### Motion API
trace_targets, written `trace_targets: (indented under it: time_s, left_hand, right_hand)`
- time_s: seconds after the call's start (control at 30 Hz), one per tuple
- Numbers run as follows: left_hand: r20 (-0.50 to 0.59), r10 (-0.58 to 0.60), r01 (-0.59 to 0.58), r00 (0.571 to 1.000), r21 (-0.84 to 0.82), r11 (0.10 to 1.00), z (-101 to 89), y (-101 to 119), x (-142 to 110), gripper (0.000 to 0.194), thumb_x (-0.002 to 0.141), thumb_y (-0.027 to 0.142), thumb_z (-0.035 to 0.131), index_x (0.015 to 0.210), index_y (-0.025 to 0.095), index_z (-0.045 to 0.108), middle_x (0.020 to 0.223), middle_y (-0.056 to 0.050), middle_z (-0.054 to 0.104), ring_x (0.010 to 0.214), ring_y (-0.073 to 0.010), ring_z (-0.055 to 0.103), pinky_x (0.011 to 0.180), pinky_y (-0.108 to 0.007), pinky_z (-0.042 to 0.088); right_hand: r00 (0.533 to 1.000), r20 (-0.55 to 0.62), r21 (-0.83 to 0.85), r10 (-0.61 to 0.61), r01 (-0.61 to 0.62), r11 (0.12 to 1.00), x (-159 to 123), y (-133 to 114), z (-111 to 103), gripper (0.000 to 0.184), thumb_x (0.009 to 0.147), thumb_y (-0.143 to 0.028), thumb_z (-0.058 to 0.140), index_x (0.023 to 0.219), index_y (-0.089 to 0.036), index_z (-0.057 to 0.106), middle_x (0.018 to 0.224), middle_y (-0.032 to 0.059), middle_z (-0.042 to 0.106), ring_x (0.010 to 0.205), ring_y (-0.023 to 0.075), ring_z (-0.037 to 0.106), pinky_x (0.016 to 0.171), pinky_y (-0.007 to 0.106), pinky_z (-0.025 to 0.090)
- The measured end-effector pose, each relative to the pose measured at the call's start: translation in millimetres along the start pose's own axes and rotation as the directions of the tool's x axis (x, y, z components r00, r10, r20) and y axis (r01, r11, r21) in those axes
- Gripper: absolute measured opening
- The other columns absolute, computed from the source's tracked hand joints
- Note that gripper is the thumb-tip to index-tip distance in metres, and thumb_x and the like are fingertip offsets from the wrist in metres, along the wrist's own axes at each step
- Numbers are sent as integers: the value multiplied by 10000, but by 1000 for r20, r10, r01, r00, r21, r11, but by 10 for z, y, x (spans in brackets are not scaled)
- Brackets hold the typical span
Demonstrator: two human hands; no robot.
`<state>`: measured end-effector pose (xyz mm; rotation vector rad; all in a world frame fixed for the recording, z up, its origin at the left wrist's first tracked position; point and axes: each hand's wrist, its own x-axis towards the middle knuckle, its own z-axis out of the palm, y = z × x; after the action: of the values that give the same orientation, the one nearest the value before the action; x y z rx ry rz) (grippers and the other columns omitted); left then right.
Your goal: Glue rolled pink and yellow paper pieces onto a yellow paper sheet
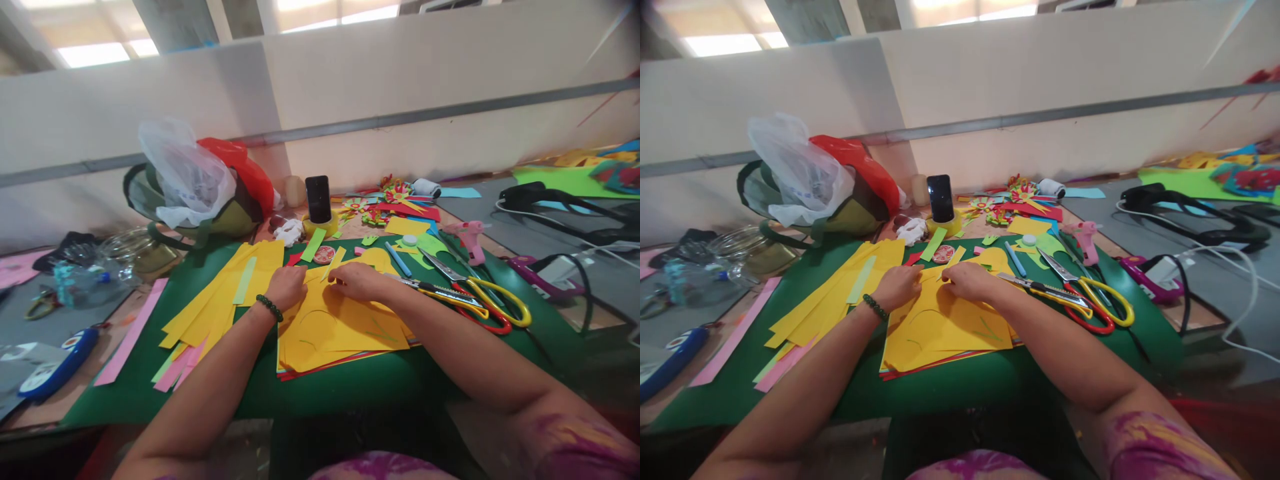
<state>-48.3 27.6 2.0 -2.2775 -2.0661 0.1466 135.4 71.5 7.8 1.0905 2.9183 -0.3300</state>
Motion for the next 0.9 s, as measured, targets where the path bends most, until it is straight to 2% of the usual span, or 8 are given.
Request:
trace_targets:
  time_s: [0.13,0.3,0.47,0.57,0.63,0.7,0.77,0.9]
  left_hand:
    - [-14,-24,24,1000,-18,1000,12,3,-9,373,825,66,457,1157,121,619,972,-157,727,937,-283,682,760,-340,481]
    - [-63,-101,97,993,-63,993,0,-39,6,389,883,110,437,1237,139,596,977,-148,734,930,-272,682,777,-337,483]
    - [-221,-211,140,952,-298,944,-19,-88,8,459,840,169,555,1298,194,584,940,-71,757,913,-238,683,772,-298,479]
    - [-293,-231,96,928,-410,907,-22,-103,2,313,810,216,611,1107,207,710,898,-51,765,867,-224,683,761,-290,479]
    - [-333,-225,62,916,-435,898,-19,-105,-2,190,808,220,608,918,218,763,873,-49,769,847,-223,678,757,-297,478]
    - [-379,-210,13,901,-461,887,-11,-99,-2,155,799,217,614,802,227,769,845,-42,771,832,-223,668,762,-304,476]
    - [-412,-189,-51,891,-505,862,2,-88,3,128,776,220,641,747,233,766,813,-30,770,795,-212,658,780,-308,475]
    - [-410,-227,-115,883,-659,743,18,-93,21,108,742,267,670,699,223,759,769,-24,766,742,-196,651,771,-300,477]
  right_hand:
    - [1000,-2,3,8,-8,1000,3,4,1,311,894,-219,523,1164,-186,673,1115,104,716,1036,243,654,762,273,464]
    - [999,-29,17,21,-20,1000,1,-4,-8,283,899,-235,538,1138,-192,683,1130,98,715,1050,250,653,768,279,464]
    - [990,-113,50,81,-76,996,0,-10,-11,262,915,-274,538,1126,-200,673,1100,86,726,1002,246,669,757,290,471]
    - [968,-226,134,111,-82,988,31,24,41,294,927,-280,528,1195,-207,624,1057,68,728,921,203,679,758,286,481]
    - [921,-367,236,129,-42,971,72,65,101,330,908,-303,568,1222,-205,600,1081,79,707,906,193,670,773,294,488]
    - [860,-488,338,145,34,940,123,112,166,375,876,-326,617,1224,-188,593,1137,106,675,940,200,654,784,300,492]
    - [836,-531,420,139,117,900,172,152,217,318,871,-314,621,1156,-175,630,1116,103,680,918,186,651,767,283,492]
    - [839,-533,483,105,200,853,197,193,224,125,878,-234,596,894,-193,713,864,23,727,765,141,643,721,243,463]
